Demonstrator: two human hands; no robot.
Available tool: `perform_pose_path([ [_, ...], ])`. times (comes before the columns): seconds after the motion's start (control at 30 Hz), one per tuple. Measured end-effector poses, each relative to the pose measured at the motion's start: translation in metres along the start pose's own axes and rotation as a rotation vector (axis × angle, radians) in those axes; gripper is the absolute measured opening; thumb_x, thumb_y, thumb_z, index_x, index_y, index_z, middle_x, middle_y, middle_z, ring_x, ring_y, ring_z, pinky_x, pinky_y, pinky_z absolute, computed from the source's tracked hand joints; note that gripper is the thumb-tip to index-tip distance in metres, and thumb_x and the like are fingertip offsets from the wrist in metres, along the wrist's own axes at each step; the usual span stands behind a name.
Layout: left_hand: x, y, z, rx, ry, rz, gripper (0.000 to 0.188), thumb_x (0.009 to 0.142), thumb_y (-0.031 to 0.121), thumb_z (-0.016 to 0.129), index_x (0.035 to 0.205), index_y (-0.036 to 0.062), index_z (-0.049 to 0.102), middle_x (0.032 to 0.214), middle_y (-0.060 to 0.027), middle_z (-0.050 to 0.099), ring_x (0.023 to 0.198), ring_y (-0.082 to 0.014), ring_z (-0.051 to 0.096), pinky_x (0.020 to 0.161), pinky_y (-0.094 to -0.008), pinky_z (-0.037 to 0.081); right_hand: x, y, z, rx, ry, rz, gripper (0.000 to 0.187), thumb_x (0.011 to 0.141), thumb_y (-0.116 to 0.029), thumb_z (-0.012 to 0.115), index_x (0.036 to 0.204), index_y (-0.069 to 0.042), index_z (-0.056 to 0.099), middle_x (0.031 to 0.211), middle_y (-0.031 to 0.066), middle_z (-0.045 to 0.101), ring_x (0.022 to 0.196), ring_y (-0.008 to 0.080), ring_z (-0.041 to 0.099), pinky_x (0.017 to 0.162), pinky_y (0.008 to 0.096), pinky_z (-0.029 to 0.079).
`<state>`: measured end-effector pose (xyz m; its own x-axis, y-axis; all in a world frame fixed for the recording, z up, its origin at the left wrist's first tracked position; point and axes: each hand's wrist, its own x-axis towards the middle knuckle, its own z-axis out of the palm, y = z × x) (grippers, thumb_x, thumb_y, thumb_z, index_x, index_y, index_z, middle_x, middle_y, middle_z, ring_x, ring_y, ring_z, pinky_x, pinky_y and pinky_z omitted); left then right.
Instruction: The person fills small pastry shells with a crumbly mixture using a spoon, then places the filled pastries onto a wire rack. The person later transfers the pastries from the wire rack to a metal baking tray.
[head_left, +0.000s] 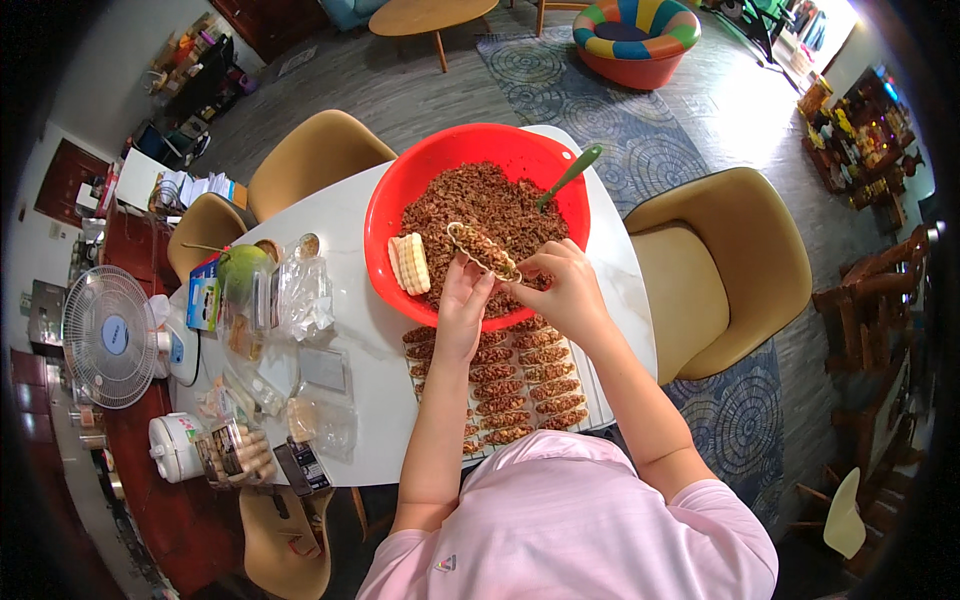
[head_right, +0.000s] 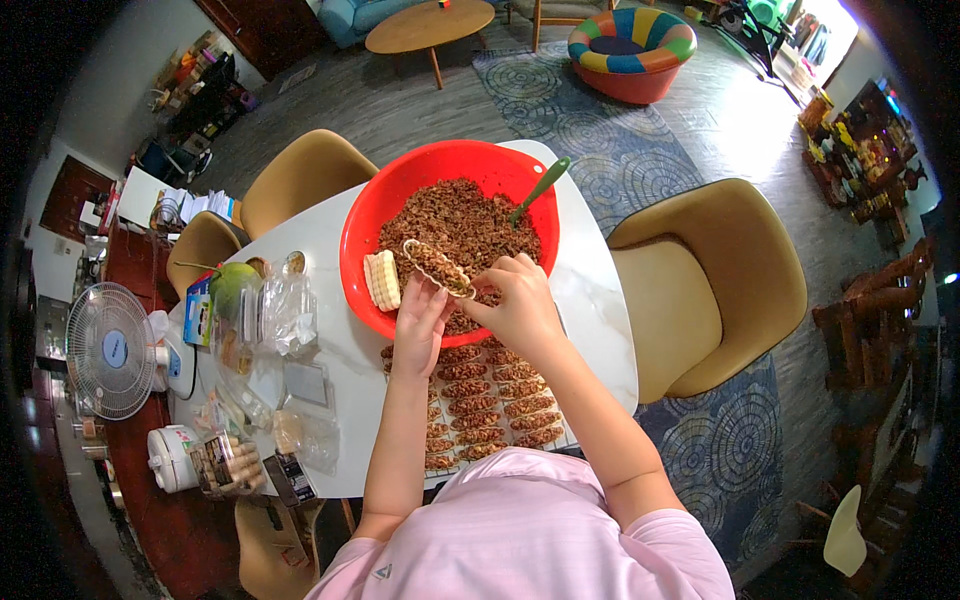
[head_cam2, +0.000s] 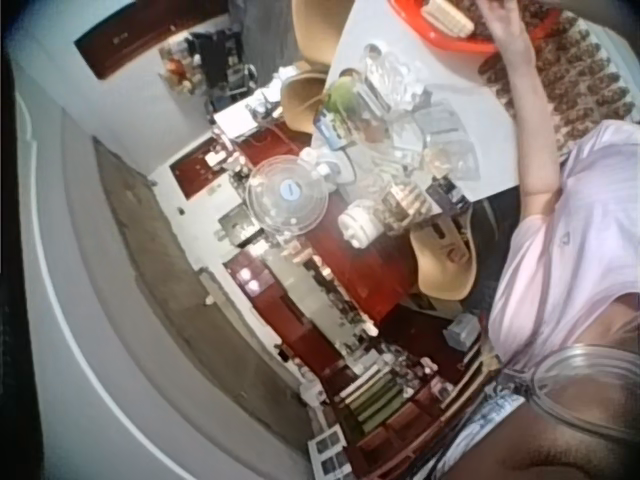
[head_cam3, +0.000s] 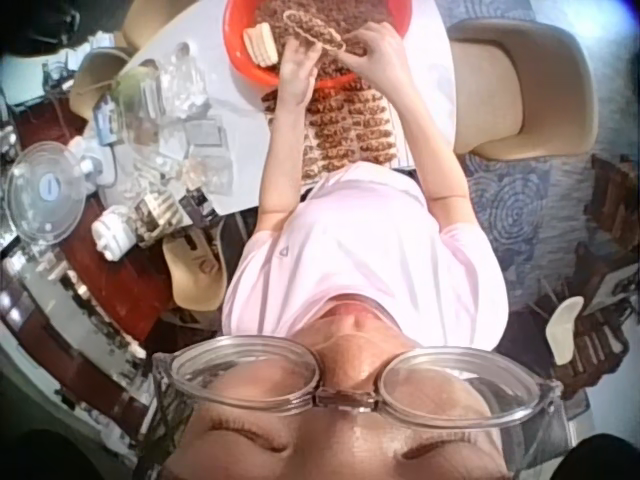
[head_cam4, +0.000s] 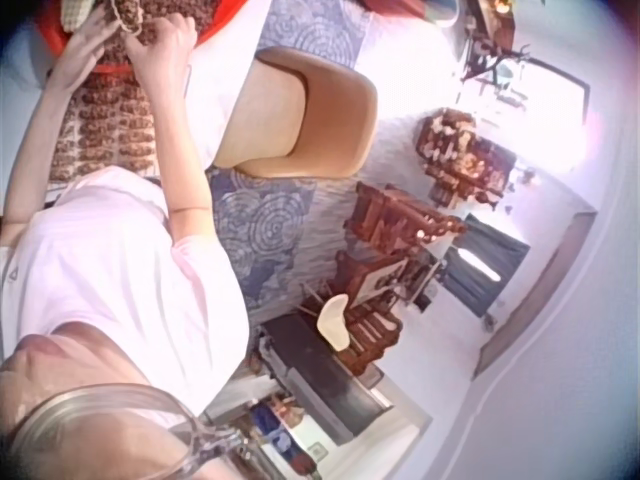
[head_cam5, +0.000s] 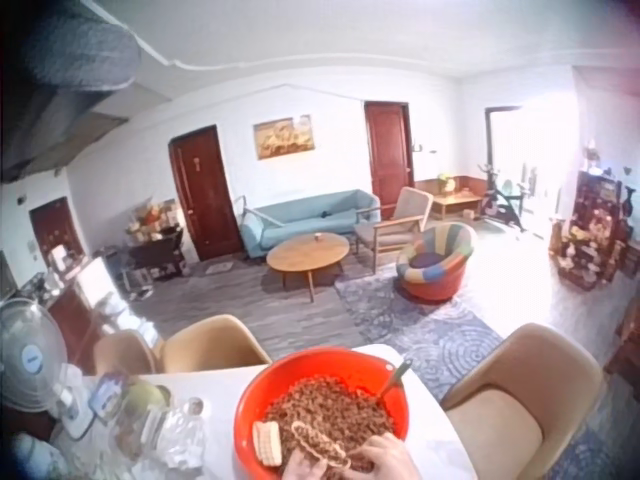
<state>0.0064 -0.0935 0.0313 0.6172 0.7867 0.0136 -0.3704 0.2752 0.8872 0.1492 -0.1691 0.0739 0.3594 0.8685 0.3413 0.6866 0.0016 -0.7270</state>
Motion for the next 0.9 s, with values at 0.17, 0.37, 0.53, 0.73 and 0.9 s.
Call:
perform_pose_path([
  [0.17, 0.0, 0.0, 0.01, 0.071, 0.01, -0.021, 0.04, 0.095, 0.012, 0.047, 0.133, 0.0027, 0.035, 0.114, -0.0078, 0.056, 0.103, -0.0149, 0.054, 0.091, -0.0316, 0.043, -0.009, 0.004, -0.006, -0.048, 0.102, 0.002, 0.021, 0.062, -0.018, 0.076, 0.073, -0.003, 0.068, 0.072, 0.0065, 0.06, 0.077, 0.0251, 0.054, 0.071, 0.0355, 0.045],
  [0.37, 0.021, -0.014, -0.024, 0.999, 0.28, 0.177, 0.034, 0.093, 0.03, 0.053, 0.083, 0.0002, 0.067, 0.098, -0.0091, 0.063, 0.094, -0.0218, 0.058, 0.088, -0.0365, 0.041, -0.053, 0.02, -0.04, -0.074, 0.251, 0.105, 0.017, 0.063, -0.014, 0.076, 0.074, -0.003, 0.069, 0.071, 0.005, 0.06, 0.073, 0.022, 0.054, 0.068, 0.034, 0.045],
  [0.53, 0.034, -0.021, -0.048, 1.675, 0.344, 0.384, 0.025, 0.088, 0.026, 0.056, 0.079, 0.0047, 0.066, 0.106, -0.0086, 0.059, 0.101, -0.0244, 0.053, 0.092, -0.0437, 0.033, -0.121, 0.039, -0.061, -0.185, 0.291, 0.216, 0.016, 0.064, -0.014, 0.076, 0.073, -0.004, 0.068, 0.069, 0.0039, 0.058, 0.072, 0.0199, 0.053, 0.066, 0.0329, 0.044],
  [0.73, 0.029, -0.026, -0.046, 1.823, 0.285, 0.292, 0.016, 0.084, 0.024, 0.059, 0.085, 0.0088, 0.065, 0.112, -0.0094, 0.057, 0.113, -0.0256, 0.047, 0.096, -0.0545, 0.026, -0.18, 0.106, 0.002, -0.215, 0.287, 0.361, 0.016, 0.064, -0.016, 0.075, 0.07, -0.004, 0.066, 0.07, 0.0046, 0.057, 0.072, 0.0221, 0.052, 0.068, 0.0349, 0.041],
  [0.9, 0.02, -0.017, -0.045, 1.799, 0.321, 0.293, 0.018, 0.082, 0.025, 0.06, 0.092, 0.0098, 0.062, 0.113, -0.0087, 0.057, 0.112, -0.0253, 0.048, 0.095, -0.0517, 0.027, -0.182, 0.148, 0.055, -0.294, 0.265, 0.368, 0.017, 0.065, -0.02, 0.073, 0.071, -0.006, 0.066, 0.074, 0.0045, 0.057, 0.079, 0.0237, 0.052, 0.074, 0.0375, 0.04],
])
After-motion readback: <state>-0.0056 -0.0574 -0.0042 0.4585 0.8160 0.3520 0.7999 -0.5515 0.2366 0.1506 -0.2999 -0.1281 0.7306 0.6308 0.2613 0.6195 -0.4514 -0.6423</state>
